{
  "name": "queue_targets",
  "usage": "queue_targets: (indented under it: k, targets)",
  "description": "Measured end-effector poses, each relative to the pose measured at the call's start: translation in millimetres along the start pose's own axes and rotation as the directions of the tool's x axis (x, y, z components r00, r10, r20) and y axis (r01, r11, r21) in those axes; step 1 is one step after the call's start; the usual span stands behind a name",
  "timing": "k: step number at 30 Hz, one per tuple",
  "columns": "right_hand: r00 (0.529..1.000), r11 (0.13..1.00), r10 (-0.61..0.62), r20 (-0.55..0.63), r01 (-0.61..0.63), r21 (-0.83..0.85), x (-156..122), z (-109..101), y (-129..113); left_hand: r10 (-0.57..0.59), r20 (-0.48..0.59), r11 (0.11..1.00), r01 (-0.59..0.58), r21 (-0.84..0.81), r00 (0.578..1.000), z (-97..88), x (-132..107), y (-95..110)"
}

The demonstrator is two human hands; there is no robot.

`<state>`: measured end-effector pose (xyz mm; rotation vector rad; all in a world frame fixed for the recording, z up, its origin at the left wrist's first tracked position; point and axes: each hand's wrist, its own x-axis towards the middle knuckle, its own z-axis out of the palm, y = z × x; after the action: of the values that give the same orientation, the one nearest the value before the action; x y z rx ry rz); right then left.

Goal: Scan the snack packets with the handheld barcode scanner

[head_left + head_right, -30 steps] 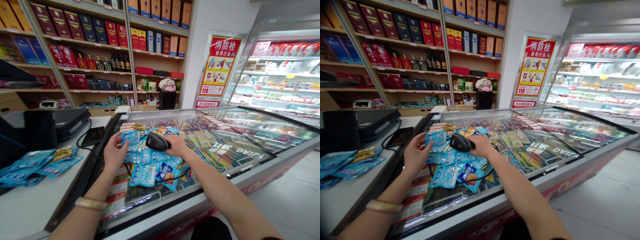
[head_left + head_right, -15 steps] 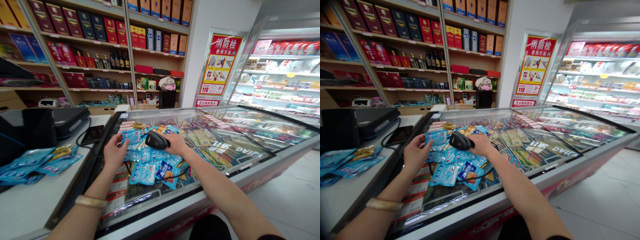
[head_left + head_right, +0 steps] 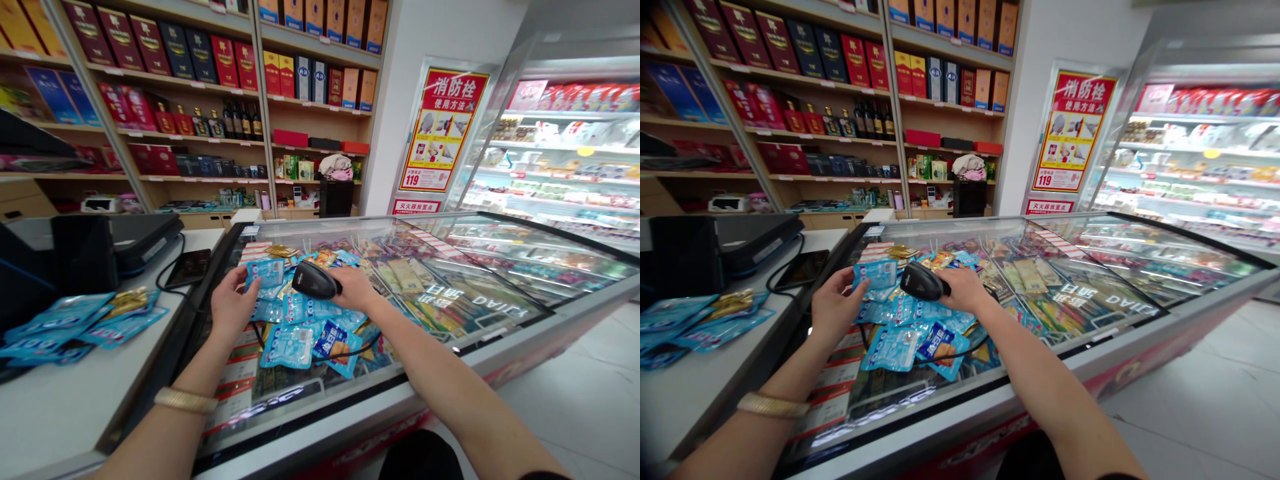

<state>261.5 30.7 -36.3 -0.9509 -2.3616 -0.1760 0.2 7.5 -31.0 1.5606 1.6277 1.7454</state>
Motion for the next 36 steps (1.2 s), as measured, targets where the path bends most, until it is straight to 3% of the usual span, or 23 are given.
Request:
queue_targets:
  k: [19, 28, 32, 36]
  targets:
    - [0.999, 0.999, 0.035, 0.002, -0.035, -0.03, -1, 0, -1, 0.013, 0.03, 1.0, -0.012, -0.021, 0.999, -0.4, 1, -6]
    - [0.999, 1.0, -0.012, -0.049, 0.012, 0.006, -4, 5, 3, 0.015, 0.018, 0.998, -0.014, -0.055, 1.0, -1.9, 2, -7]
    - [0.997, 1.0, -0.019, -0.072, 0.021, 0.017, -6, 6, 2, 0.049, -0.156, 0.998, -0.052, -0.017, 0.987, -22.7, 13, -7]
    - [0.996, 1.0, -0.028, -0.084, 0.028, 0.006, -6, 6, 1, 0.095, -0.355, 0.983, -0.03, 0.183, 0.93, -69.1, 31, -8]
